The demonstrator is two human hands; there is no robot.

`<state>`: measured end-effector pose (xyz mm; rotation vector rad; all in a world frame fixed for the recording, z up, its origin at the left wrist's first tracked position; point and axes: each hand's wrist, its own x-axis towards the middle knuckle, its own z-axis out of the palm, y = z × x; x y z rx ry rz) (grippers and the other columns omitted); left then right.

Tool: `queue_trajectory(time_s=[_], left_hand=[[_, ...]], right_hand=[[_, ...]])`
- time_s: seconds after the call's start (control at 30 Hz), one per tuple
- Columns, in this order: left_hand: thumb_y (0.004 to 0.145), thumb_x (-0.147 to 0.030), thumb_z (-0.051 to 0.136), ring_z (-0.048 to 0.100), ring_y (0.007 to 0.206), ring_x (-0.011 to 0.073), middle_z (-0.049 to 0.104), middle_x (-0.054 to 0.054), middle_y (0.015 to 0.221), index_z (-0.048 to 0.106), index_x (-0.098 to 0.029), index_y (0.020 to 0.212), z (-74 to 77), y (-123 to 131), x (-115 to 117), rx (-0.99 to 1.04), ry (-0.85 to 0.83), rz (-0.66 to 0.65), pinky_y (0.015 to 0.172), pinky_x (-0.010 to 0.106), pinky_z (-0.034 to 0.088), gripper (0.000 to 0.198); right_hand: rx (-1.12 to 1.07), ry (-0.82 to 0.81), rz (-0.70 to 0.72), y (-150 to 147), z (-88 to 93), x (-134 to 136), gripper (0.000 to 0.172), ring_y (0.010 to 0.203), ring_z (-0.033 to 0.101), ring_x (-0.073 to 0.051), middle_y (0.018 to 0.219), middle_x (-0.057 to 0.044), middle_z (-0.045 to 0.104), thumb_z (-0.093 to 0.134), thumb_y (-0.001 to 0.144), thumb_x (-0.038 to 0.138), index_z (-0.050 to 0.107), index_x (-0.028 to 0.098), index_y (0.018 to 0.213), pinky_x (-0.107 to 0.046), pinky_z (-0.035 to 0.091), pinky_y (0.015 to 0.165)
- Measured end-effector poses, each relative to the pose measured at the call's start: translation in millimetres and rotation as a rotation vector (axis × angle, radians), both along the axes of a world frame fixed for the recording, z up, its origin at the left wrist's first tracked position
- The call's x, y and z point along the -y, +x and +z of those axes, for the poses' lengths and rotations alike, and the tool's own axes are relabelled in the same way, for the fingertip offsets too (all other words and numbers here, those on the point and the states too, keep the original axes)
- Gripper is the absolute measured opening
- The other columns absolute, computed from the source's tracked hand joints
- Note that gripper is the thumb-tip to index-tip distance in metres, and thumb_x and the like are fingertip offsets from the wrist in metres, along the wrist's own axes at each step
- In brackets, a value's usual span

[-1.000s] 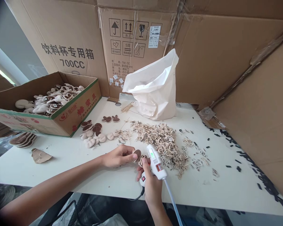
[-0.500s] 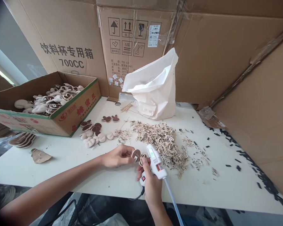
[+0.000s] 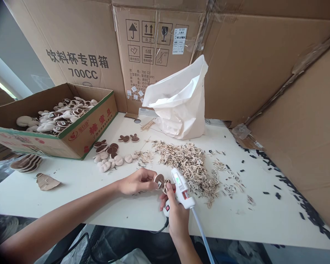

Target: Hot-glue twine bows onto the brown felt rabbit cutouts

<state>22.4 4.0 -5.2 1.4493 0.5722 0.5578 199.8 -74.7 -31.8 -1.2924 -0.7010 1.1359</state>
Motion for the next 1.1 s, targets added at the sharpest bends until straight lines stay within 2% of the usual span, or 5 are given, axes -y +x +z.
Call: queue_trajectory(time_s=[0.13, 0.37, 0.53, 0.73, 1.1], left_hand=[[0.096, -0.048, 0.062, 0.040, 0.060, 0.0095, 0.049, -0.002, 0.068, 0.055, -0.015, 0.077, 3.1, 0.2, 0.7, -0.032, 0.001, 0.039, 0.056, 0.024, 0.032, 0.039], [0.097, -0.064, 0.055, 0.037, 0.052, 0.0081, 0.046, -0.003, 0.063, 0.053, -0.016, 0.076, -0.5, 2.0, -0.2, -0.092, -0.008, 0.110, 0.049, 0.023, 0.029, 0.052], [0.097, -0.064, 0.056, 0.035, 0.051, 0.0072, 0.043, -0.005, 0.061, 0.049, -0.017, 0.071, -2.1, 2.2, -0.4, -0.076, -0.025, 0.122, 0.049, 0.023, 0.028, 0.054], [0.096, -0.067, 0.056, 0.034, 0.052, 0.0075, 0.044, -0.004, 0.061, 0.050, -0.017, 0.070, 1.0, 1.9, 0.0, -0.074, -0.024, 0.062, 0.050, 0.024, 0.027, 0.056], [0.097, -0.059, 0.058, 0.032, 0.052, 0.0074, 0.043, -0.005, 0.060, 0.051, -0.016, 0.069, 2.0, 1.3, 0.9, -0.047, -0.088, 0.058, 0.051, 0.026, 0.024, 0.052]], right_hand=[[0.020, 0.002, 0.003, -0.7, 2.1, 0.2, 0.045, 0.040, 0.053, -0.013, 0.058, 0.000, 0.065, 0.088, 0.076, 0.058, 0.069, 0.018, 0.088, -0.023, 0.038, 0.037], [0.016, -0.021, 0.016, -1.6, 2.4, 0.3, 0.045, 0.039, 0.053, -0.011, 0.061, 0.000, 0.066, 0.087, 0.077, 0.058, 0.069, 0.017, 0.088, -0.023, 0.039, 0.038], [-0.021, -0.004, 0.027, -0.6, 1.6, 0.4, 0.043, 0.043, 0.054, -0.012, 0.063, 0.000, 0.067, 0.085, 0.080, 0.056, 0.069, 0.018, 0.091, -0.023, 0.041, 0.039], [-0.015, -0.026, 0.015, -0.2, 0.3, 1.6, 0.044, 0.044, 0.055, -0.013, 0.065, -0.001, 0.067, 0.085, 0.080, 0.057, 0.069, 0.017, 0.090, -0.024, 0.044, 0.041], [0.003, 0.001, 0.042, -0.2, 0.3, 2.7, 0.040, 0.043, 0.054, -0.011, 0.063, 0.000, 0.066, 0.083, 0.083, 0.055, 0.068, 0.018, 0.087, -0.023, 0.043, 0.042]])
